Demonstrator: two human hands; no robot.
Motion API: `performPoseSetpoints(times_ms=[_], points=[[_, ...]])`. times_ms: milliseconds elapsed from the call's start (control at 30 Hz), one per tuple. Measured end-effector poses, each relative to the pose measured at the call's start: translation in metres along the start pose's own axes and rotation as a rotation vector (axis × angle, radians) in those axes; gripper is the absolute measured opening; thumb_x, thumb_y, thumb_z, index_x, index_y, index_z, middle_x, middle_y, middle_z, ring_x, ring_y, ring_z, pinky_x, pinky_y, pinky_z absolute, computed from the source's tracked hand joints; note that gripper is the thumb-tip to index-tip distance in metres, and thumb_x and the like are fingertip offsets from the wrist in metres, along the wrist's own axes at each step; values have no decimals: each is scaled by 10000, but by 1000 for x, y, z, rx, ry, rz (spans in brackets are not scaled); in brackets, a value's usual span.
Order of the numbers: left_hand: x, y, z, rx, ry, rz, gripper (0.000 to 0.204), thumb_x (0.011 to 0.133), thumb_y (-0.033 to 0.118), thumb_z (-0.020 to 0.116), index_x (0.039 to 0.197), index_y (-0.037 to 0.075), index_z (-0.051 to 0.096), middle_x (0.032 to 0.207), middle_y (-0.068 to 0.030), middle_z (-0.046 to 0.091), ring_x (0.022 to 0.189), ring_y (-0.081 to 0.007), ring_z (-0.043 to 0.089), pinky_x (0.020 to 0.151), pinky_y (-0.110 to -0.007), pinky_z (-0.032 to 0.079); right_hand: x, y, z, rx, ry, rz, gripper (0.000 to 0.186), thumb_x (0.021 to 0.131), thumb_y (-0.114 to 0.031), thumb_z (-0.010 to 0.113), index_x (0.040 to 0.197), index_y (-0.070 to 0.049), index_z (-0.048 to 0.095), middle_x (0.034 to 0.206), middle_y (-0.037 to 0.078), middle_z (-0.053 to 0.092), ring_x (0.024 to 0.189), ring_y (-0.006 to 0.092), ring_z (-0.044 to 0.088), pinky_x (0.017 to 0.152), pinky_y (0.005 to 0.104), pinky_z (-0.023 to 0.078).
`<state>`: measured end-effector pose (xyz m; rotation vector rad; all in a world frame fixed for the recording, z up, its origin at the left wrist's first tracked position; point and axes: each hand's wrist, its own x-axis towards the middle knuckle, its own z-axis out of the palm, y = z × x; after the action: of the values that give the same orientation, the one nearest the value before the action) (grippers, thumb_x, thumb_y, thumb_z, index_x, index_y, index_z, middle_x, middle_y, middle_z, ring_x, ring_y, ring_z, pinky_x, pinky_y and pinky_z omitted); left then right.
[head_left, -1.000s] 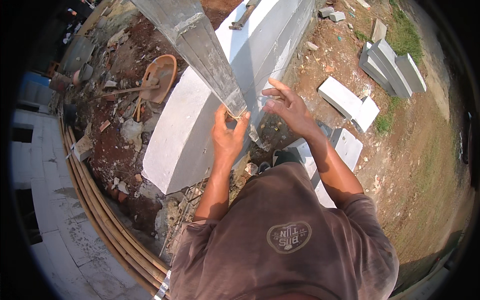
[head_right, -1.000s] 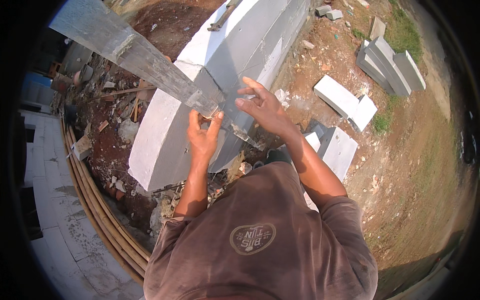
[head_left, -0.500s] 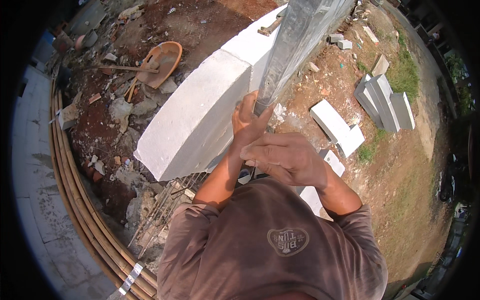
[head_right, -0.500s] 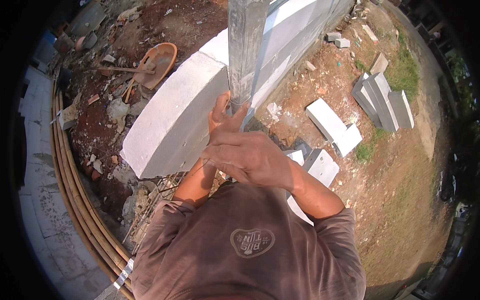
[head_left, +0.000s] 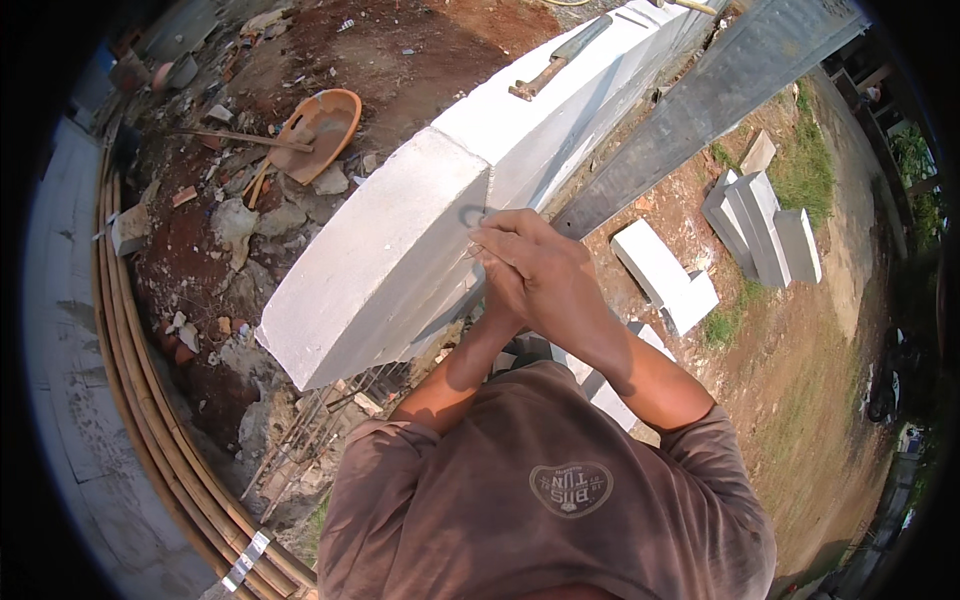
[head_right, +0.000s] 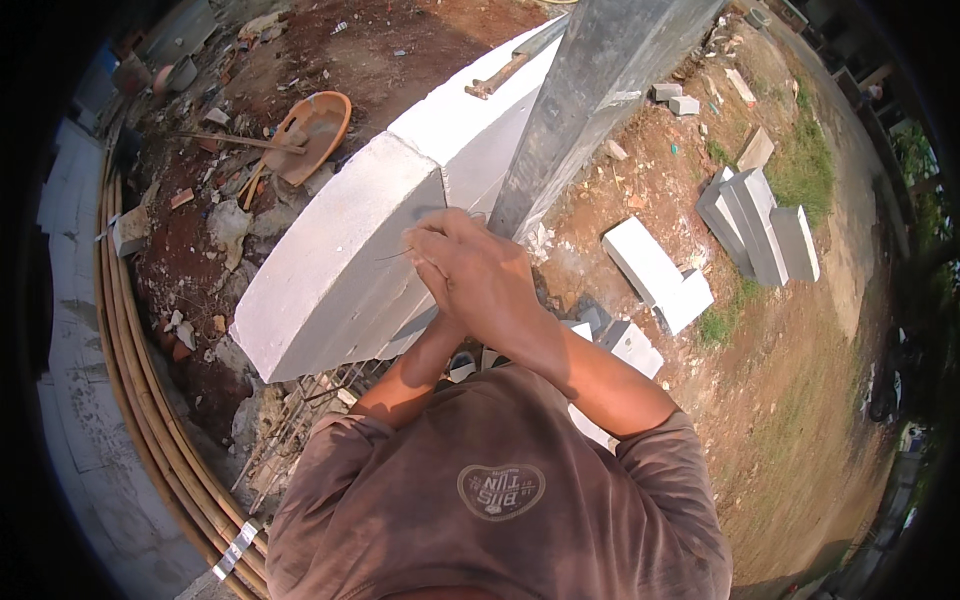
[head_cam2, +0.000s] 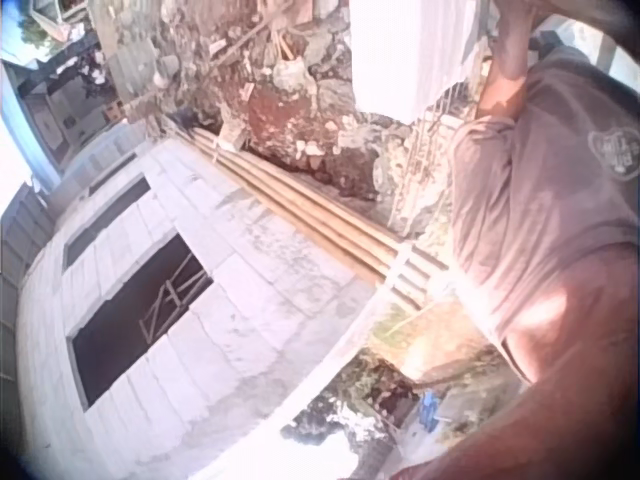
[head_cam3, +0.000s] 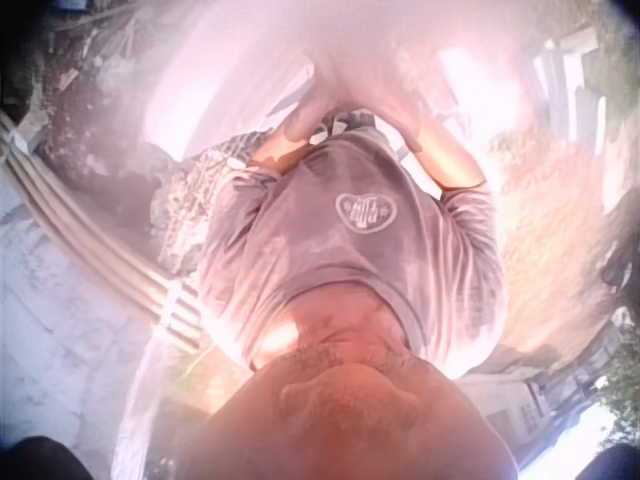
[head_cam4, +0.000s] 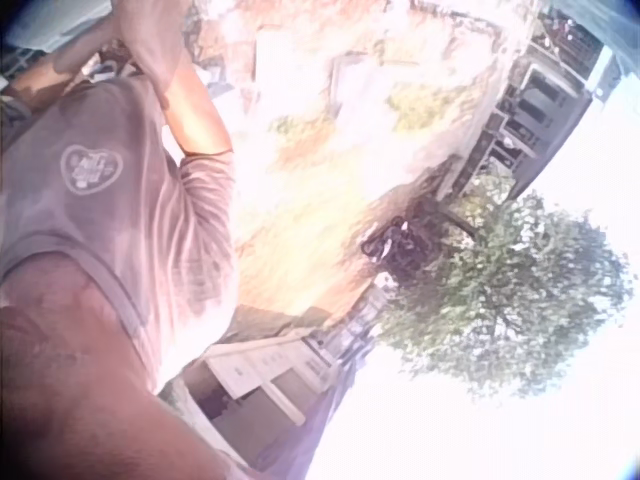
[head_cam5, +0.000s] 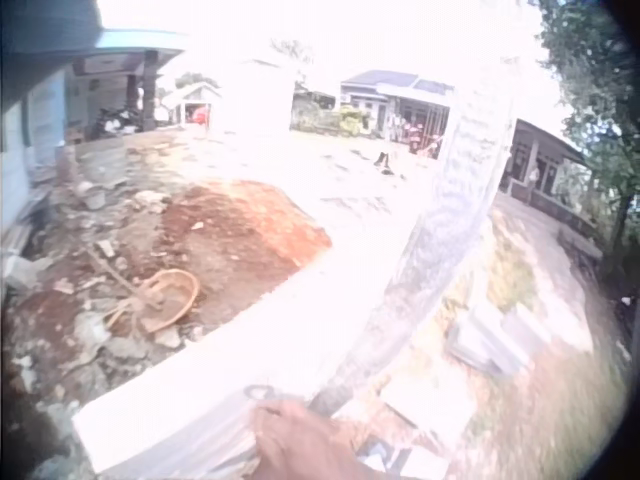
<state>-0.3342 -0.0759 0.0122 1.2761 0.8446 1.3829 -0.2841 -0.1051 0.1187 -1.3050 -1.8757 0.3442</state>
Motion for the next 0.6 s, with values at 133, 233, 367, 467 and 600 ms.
performPoseSetpoints(times_ms=[133,233,367,467,600], points=[[7,-9,-8,230,-189,-35,584,780,189,702,1277,-6,466,1086,-231,595,1027,-283,590,834,-388,471,4,-6,-29,35,71,-49,216,801,-60,651,1013,-19,642,1020,120,629,843,249,646,690,332,525],[14,-2,-12,358,-308,-47,567,783,186,695,1267,-14,478,1087,-228,595,1032,-277,587,840,-386,468,-18,18,-81,219,140,-55,179,856,-16,590,1023,28,637,978,134,635,816,192,638,707,303,515],[30,-8,-6,406,-353,-24,517,777,203,694,1232,18,531,1086,-178,598,1033,-256,581,867,-360,454,-40,108,-79,363,269,447,229,886,-177,595,1010,9,643,957,103,635,770,130,603,616,258,480],[36,-10,-6,390,-401,-118,506,777,208,702,1230,48,542,1108,-156,594,1034,-237,577,867,-338,452,-49,142,-55,443,127,675,293,906,-254,570,1021,6,640,917,92,629,762,119,597,624,251,479],[44,4,2,415,-402,-182,463,789,154,690,1220,58,549,1130,-131,593,1025,-212,578,858,-320,455,-38,138,-43,599,-66,835,300,930,-279,540,969,4,630,819,54,607,697,102,576,571,248,479]])
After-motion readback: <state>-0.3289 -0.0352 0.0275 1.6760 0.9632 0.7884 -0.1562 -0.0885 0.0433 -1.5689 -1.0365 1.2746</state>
